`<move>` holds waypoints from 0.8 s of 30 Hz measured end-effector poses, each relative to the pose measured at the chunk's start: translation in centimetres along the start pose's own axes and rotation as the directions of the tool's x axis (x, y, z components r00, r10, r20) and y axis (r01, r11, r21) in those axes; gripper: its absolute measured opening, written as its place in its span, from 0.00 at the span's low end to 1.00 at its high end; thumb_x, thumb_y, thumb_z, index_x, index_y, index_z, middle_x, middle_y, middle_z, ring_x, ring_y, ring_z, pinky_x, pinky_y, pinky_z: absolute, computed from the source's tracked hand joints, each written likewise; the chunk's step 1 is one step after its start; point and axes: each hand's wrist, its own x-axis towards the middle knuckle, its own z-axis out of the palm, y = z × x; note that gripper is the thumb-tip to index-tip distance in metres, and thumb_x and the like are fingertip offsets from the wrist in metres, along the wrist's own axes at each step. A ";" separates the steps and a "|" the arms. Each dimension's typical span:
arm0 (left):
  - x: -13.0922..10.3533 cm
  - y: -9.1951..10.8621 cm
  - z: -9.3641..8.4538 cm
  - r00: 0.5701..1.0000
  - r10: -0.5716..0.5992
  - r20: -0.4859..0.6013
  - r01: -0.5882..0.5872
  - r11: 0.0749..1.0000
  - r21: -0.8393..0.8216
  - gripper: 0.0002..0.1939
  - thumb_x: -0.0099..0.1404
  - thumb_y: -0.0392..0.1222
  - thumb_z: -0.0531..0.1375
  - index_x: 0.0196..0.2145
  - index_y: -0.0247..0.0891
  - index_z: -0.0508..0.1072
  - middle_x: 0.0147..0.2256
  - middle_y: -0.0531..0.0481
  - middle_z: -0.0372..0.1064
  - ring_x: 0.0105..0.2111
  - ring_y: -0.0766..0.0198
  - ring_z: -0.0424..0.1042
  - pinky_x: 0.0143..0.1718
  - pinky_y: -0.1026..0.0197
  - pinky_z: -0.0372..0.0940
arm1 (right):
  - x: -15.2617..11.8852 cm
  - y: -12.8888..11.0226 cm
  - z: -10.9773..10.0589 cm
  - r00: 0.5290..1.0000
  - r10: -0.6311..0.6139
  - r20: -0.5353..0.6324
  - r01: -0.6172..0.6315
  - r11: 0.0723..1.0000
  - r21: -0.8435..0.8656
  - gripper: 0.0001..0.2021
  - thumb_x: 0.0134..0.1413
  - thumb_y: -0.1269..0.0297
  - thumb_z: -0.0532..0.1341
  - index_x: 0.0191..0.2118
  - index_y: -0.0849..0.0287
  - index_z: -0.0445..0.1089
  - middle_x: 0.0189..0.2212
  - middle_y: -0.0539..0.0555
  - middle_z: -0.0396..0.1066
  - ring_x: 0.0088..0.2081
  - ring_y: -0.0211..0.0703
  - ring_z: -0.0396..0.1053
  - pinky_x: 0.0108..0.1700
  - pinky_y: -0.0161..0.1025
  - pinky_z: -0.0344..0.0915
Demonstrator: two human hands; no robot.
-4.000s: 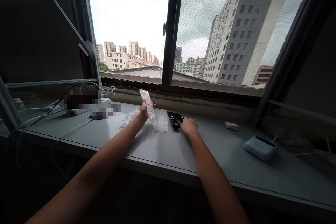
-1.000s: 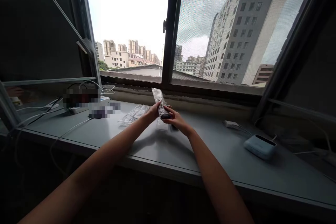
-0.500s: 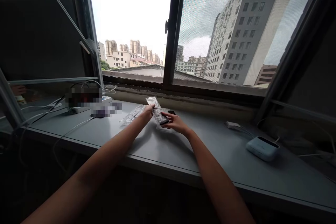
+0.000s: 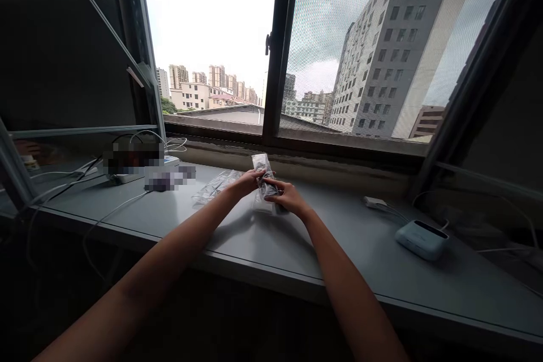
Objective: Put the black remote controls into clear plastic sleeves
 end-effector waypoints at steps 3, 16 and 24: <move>0.6 0.2 0.0 0.990 -0.005 -0.143 -0.003 0.998 -0.059 0.08 0.68 0.37 0.59 0.42 0.29 0.73 0.28 0.46 0.73 0.25 0.66 0.72 0.31 0.65 0.68 | -0.2 -0.5 0.1 0.999 0.011 -0.052 -0.011 1.000 0.011 0.31 0.34 0.64 0.72 0.52 0.56 0.76 0.41 0.52 0.77 0.35 0.43 0.72 0.40 0.39 0.72; 1.2 0.8 -2.0 0.891 0.054 -0.451 -0.116 0.987 -0.112 0.06 0.66 0.28 0.58 0.41 0.32 0.71 0.26 0.52 0.67 0.22 0.72 0.67 0.26 0.70 0.65 | -0.6 -0.8 0.2 0.999 0.048 0.018 -0.048 0.999 -0.015 0.51 0.41 0.66 0.66 0.71 0.46 0.44 0.35 0.49 0.76 0.27 0.39 0.73 0.26 0.34 0.72; 0.3 1.4 -0.8 0.918 0.011 -0.397 -0.087 0.981 -0.175 0.05 0.69 0.29 0.56 0.40 0.29 0.72 0.24 0.51 0.68 0.21 0.72 0.68 0.26 0.70 0.66 | -0.3 -0.9 0.0 0.998 -0.021 -0.061 0.018 0.998 -0.052 0.32 0.37 0.71 0.61 0.55 0.61 0.74 0.43 0.54 0.78 0.37 0.45 0.73 0.35 0.36 0.70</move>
